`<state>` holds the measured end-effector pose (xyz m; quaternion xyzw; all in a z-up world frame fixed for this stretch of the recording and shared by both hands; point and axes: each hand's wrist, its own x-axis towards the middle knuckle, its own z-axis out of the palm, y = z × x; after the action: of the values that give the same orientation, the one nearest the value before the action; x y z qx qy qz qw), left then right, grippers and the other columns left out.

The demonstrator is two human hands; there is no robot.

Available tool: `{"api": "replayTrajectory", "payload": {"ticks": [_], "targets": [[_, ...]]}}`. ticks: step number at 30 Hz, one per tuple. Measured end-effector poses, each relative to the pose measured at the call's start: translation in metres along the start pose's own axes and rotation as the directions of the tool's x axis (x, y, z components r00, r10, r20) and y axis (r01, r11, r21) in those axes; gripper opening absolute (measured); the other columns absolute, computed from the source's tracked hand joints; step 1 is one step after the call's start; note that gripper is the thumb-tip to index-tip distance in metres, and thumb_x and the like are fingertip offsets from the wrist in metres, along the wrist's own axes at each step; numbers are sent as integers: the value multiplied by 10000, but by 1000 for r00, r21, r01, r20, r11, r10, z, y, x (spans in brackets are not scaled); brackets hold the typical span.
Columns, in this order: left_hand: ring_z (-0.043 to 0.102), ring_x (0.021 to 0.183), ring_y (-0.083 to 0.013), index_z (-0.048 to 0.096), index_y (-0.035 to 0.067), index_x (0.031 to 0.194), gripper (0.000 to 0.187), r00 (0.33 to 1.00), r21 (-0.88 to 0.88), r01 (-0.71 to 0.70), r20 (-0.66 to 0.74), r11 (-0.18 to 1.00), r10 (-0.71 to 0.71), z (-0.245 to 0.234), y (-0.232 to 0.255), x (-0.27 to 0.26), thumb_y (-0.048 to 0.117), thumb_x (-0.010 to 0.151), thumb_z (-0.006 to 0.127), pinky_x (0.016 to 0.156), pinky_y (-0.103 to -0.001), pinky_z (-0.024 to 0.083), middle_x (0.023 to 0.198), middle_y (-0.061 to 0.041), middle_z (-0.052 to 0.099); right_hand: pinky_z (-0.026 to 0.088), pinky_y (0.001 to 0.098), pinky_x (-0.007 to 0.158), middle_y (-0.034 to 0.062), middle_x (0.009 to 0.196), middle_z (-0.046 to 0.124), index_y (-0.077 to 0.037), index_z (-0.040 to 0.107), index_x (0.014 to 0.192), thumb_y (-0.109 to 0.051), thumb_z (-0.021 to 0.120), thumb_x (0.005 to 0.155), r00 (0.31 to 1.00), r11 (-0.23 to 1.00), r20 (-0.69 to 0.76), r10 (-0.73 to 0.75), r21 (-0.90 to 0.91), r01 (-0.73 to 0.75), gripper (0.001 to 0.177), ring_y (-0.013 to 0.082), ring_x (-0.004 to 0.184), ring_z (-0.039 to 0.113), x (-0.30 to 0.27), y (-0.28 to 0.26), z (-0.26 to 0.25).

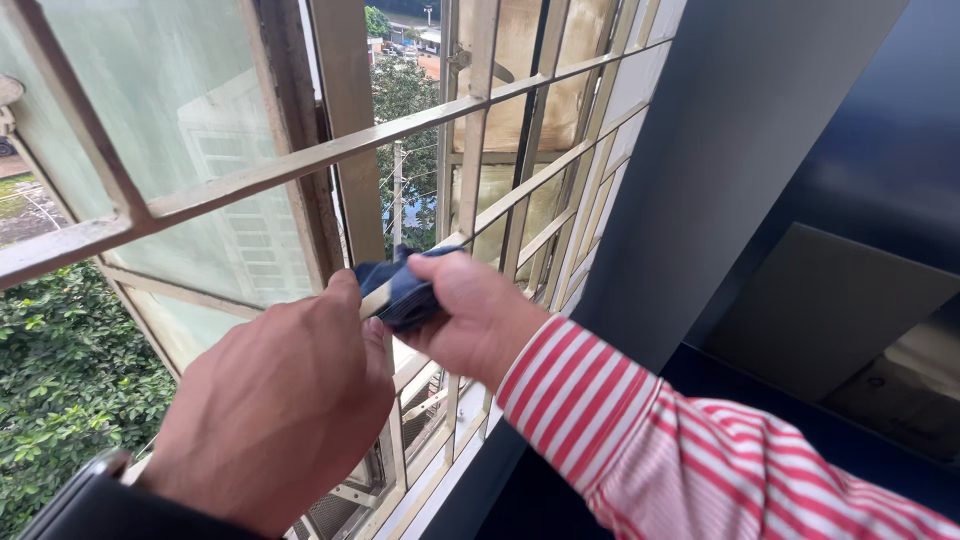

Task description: The person wipes the metal grilles of a window using a blue cloth. They systematically clean the vertical and horizontal bars, moving the cloth along the frame to remove dust and dirt.

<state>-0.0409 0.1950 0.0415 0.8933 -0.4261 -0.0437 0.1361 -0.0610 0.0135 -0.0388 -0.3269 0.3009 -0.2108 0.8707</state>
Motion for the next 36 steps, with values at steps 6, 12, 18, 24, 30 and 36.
{"api": "replayTrajectory", "payload": {"ticks": [6, 12, 18, 24, 30, 36], "targets": [[724, 902, -380, 650, 109, 1058, 320, 983, 35, 142, 111, 989, -146, -16, -8, -7, 362, 1027, 456, 869, -510, 549, 907, -184, 744, 592, 418, 923, 232, 1193, 647, 27, 434, 1319, -244, 422, 1062, 991, 998, -121, -57, -5, 57, 373, 289, 1068, 695, -11, -22, 10], [738, 903, -373, 786, 201, 1008, 295, 986, -12, 153, 76, 988, -151, -6, -25, -4, 275, 988, 501, 876, -485, 565, 918, -172, 771, 616, 392, 916, 178, 1217, 652, 18, 458, 1333, -256, 496, 1020, 995, 992, -12, -98, -80, 97, 418, 249, 1025, 708, -29, 22, 10], [734, 912, -363, 796, 245, 1070, 292, 988, -27, 138, 72, 990, -136, -1, -34, -6, 254, 991, 515, 865, -475, 570, 921, -157, 773, 607, 382, 961, 225, 1267, 628, -19, 392, 1384, -250, 479, 1029, 991, 996, -125, -39, -79, 29, 433, 278, 1089, 697, -32, -2, 17], [713, 933, -375, 729, 310, 1224, 299, 994, -107, 109, -20, 988, -112, 14, -50, -8, 348, 1000, 535, 871, -500, 551, 957, -139, 765, 607, 399, 944, 242, 1287, 607, 4, 365, 1401, -250, 444, 1049, 995, 998, -73, -63, -3, 63, 442, 306, 1124, 686, -29, -6, 8], [696, 943, -398, 771, 181, 1092, 278, 995, -122, 3, -98, 993, -16, 23, -62, -4, 347, 991, 571, 859, -515, 545, 934, -168, 760, 613, 396, 895, 168, 1260, 629, 4, 484, 1335, -260, 472, 1030, 989, 998, 145, -30, -42, 36, 403, 259, 1073, 676, -41, 51, 13], [697, 918, -406, 780, 152, 1020, 264, 997, -150, 11, -71, 989, -22, 20, -62, -6, 332, 983, 591, 852, -517, 539, 898, -176, 752, 594, 394, 949, 231, 1293, 600, -66, 426, 1359, -231, 451, 1034, 990, 997, -123, -73, -2, 73, 366, 295, 1128, 667, -37, 5, 21]]}}
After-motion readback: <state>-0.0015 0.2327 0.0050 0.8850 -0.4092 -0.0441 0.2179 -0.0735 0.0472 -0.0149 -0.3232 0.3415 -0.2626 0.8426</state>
